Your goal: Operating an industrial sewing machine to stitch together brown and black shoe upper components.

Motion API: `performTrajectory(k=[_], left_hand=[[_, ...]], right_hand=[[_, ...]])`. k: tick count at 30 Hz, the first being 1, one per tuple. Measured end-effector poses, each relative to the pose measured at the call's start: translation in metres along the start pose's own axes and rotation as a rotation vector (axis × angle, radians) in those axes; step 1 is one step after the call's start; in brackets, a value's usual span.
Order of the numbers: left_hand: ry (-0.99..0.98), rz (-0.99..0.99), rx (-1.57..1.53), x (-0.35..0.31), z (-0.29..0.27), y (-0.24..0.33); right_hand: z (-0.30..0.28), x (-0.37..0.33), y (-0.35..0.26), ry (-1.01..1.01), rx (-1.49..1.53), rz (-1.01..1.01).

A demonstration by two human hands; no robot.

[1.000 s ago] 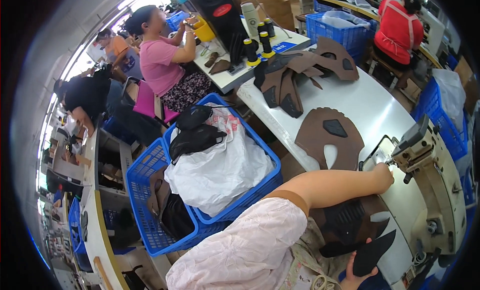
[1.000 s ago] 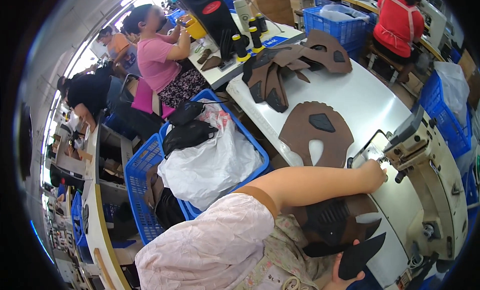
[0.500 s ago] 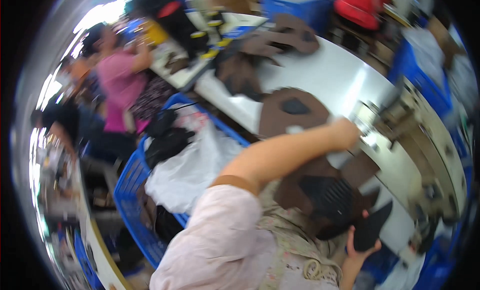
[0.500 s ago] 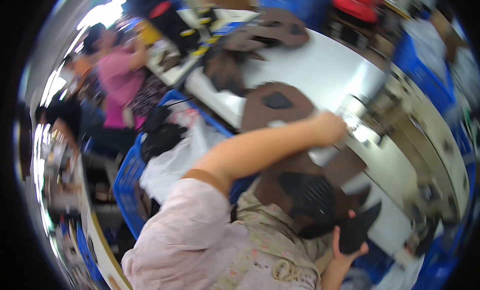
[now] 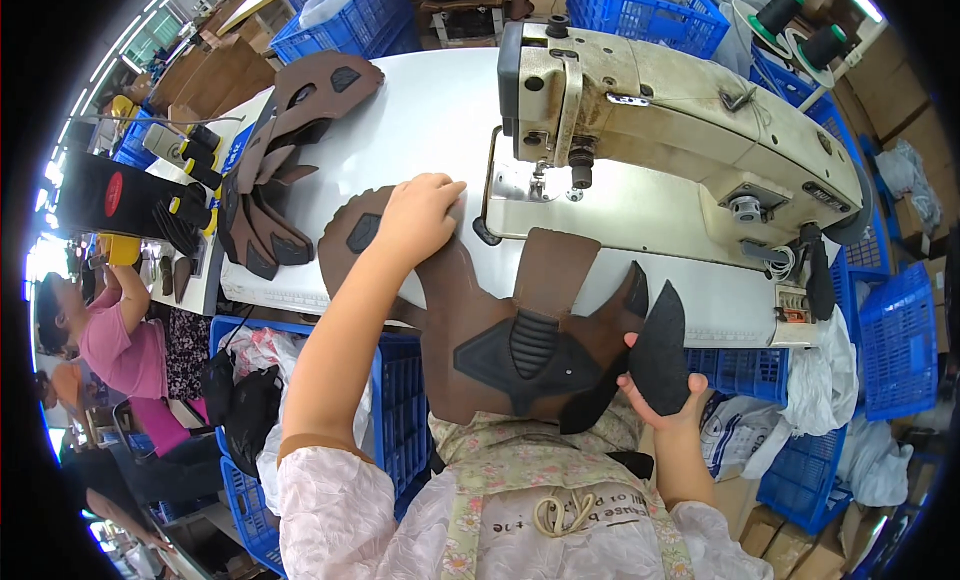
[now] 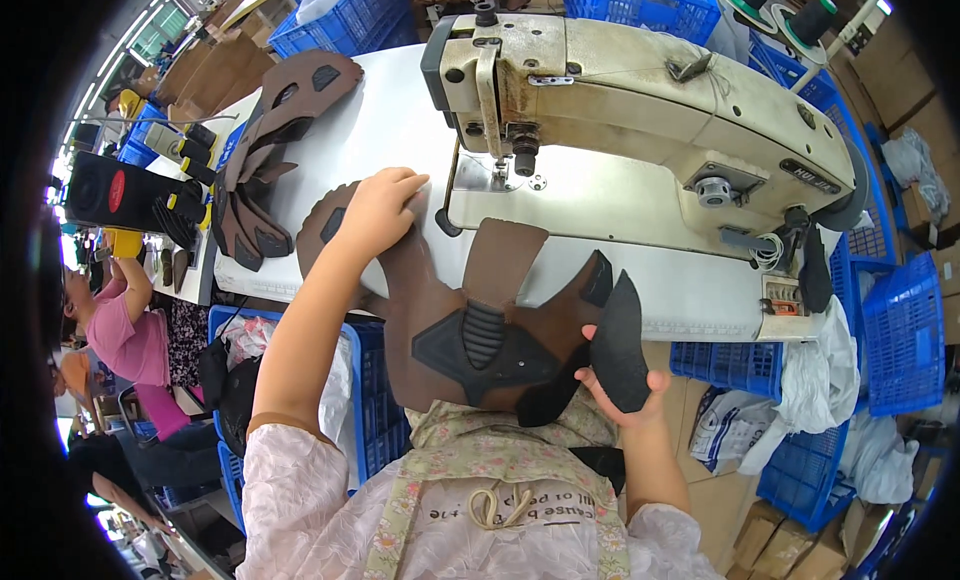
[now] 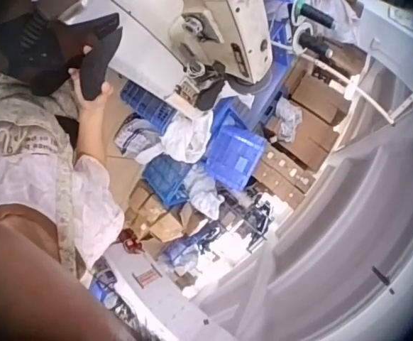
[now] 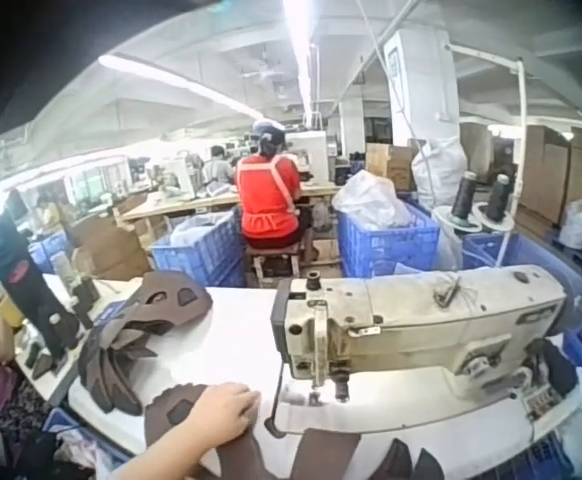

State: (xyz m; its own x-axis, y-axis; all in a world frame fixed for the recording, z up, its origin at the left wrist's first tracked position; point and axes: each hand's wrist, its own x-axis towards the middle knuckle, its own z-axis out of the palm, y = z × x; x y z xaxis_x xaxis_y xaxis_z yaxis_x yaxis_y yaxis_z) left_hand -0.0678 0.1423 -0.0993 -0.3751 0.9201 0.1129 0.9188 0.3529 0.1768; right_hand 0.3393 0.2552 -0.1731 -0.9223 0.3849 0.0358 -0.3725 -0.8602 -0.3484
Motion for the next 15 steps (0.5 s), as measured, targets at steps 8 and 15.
performTrajectory(k=[8, 15], left_hand=[[-0.163, 0.208, -0.087, -0.07, -0.035, 0.013], [-0.29, 0.313, 0.041, -0.064, -0.012, 0.037]], right_hand=[[0.002, -0.023, -0.025, 0.167, -0.023, -0.137], [-0.001, -0.042, -0.033, 0.154, -0.024, -0.093]])
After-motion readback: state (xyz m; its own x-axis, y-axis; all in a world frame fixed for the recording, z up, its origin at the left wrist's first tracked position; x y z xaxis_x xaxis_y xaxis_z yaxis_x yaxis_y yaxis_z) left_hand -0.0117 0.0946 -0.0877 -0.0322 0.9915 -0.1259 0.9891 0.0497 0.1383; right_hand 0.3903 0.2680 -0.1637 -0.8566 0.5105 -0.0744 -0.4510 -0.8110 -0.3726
